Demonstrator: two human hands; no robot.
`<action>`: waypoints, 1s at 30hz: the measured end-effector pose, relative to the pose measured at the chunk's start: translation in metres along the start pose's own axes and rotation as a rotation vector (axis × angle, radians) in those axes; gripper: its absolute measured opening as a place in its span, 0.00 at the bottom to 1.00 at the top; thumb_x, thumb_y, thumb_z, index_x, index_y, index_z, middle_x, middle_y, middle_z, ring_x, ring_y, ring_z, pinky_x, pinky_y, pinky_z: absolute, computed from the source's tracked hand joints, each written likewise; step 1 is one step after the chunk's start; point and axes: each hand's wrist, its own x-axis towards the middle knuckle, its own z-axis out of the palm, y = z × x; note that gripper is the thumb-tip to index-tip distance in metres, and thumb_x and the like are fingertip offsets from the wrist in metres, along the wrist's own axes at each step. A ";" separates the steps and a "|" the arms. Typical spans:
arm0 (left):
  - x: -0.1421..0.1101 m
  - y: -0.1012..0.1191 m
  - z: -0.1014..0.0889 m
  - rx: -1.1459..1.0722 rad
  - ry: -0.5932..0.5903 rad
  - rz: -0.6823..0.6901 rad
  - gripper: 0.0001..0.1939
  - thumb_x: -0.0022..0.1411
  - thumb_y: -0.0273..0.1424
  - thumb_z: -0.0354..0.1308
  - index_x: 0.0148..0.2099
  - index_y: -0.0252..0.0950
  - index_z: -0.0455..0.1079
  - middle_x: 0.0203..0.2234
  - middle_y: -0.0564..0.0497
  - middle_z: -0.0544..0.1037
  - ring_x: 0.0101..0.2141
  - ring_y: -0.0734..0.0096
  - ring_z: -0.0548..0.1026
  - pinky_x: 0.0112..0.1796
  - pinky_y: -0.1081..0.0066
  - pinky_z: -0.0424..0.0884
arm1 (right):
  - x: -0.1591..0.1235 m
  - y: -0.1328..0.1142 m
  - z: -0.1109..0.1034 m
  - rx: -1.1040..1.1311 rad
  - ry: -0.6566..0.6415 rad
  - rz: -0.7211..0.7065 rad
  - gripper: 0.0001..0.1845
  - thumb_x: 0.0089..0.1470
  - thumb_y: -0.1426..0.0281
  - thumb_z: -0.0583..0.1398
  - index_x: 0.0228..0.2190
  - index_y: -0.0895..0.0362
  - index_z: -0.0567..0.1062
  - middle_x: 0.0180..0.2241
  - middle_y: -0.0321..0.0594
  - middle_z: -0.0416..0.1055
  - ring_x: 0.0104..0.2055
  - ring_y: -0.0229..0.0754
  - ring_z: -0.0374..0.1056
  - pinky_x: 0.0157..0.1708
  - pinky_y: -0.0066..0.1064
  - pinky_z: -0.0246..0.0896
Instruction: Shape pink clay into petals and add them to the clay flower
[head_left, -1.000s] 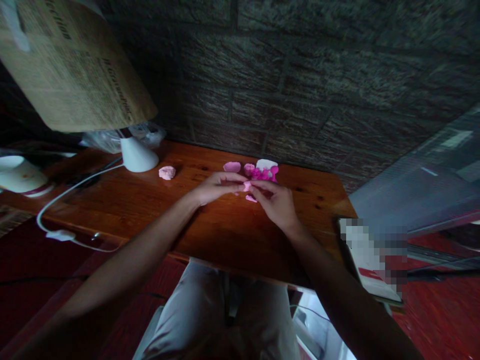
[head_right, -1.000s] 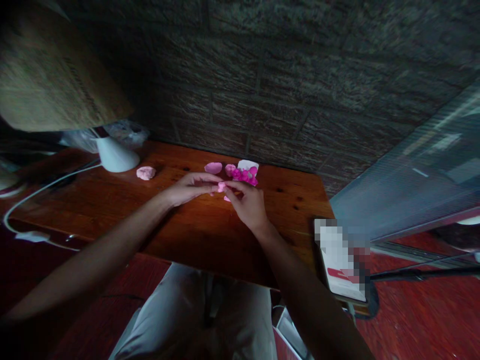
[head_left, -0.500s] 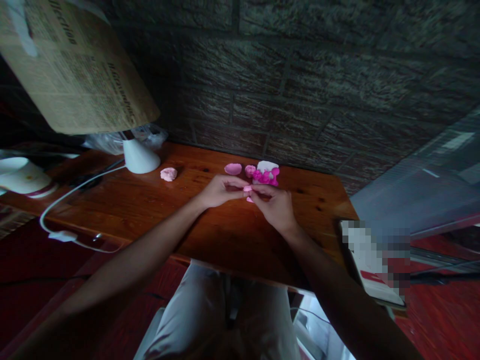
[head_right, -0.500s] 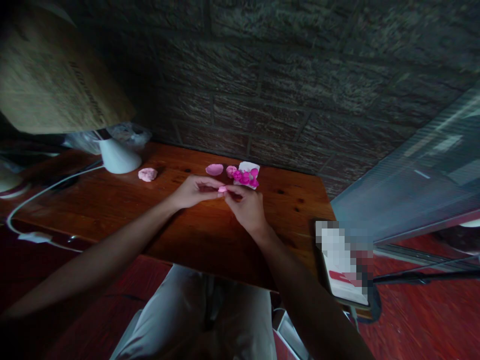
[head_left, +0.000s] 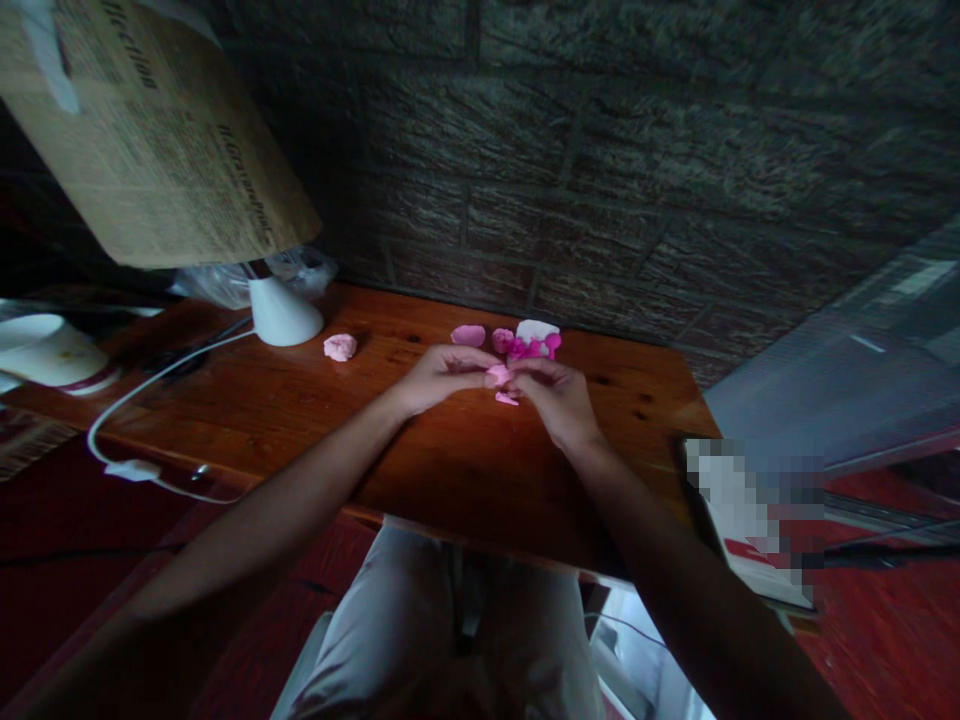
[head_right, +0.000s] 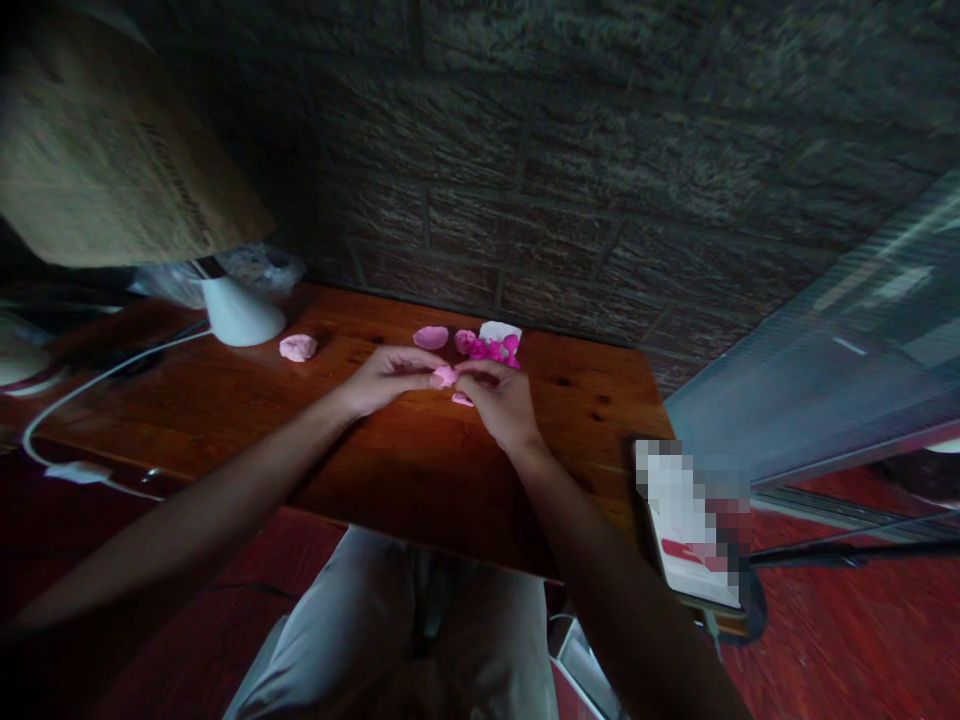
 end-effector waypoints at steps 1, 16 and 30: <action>0.000 -0.001 0.000 -0.009 0.001 0.002 0.13 0.53 0.35 0.73 0.40 0.34 0.83 0.37 0.45 0.86 0.39 0.65 0.82 0.49 0.64 0.75 | 0.001 -0.001 -0.001 0.033 -0.014 0.016 0.07 0.41 0.67 0.67 0.28 0.53 0.83 0.25 0.33 0.80 0.26 0.40 0.75 0.32 0.34 0.75; 0.002 -0.007 -0.002 -0.038 0.053 0.020 0.17 0.52 0.34 0.74 0.44 0.35 0.81 0.41 0.46 0.85 0.41 0.67 0.82 0.51 0.64 0.75 | -0.004 0.001 -0.011 -0.108 -0.172 -0.135 0.14 0.48 0.62 0.70 0.38 0.51 0.84 0.40 0.38 0.83 0.39 0.45 0.80 0.42 0.40 0.78; 0.001 -0.005 0.002 0.095 0.045 0.067 0.15 0.51 0.37 0.73 0.39 0.32 0.81 0.36 0.45 0.85 0.39 0.64 0.83 0.47 0.64 0.78 | -0.002 0.005 -0.001 -0.197 -0.021 -0.110 0.07 0.44 0.67 0.68 0.30 0.52 0.84 0.31 0.37 0.83 0.33 0.43 0.78 0.39 0.38 0.75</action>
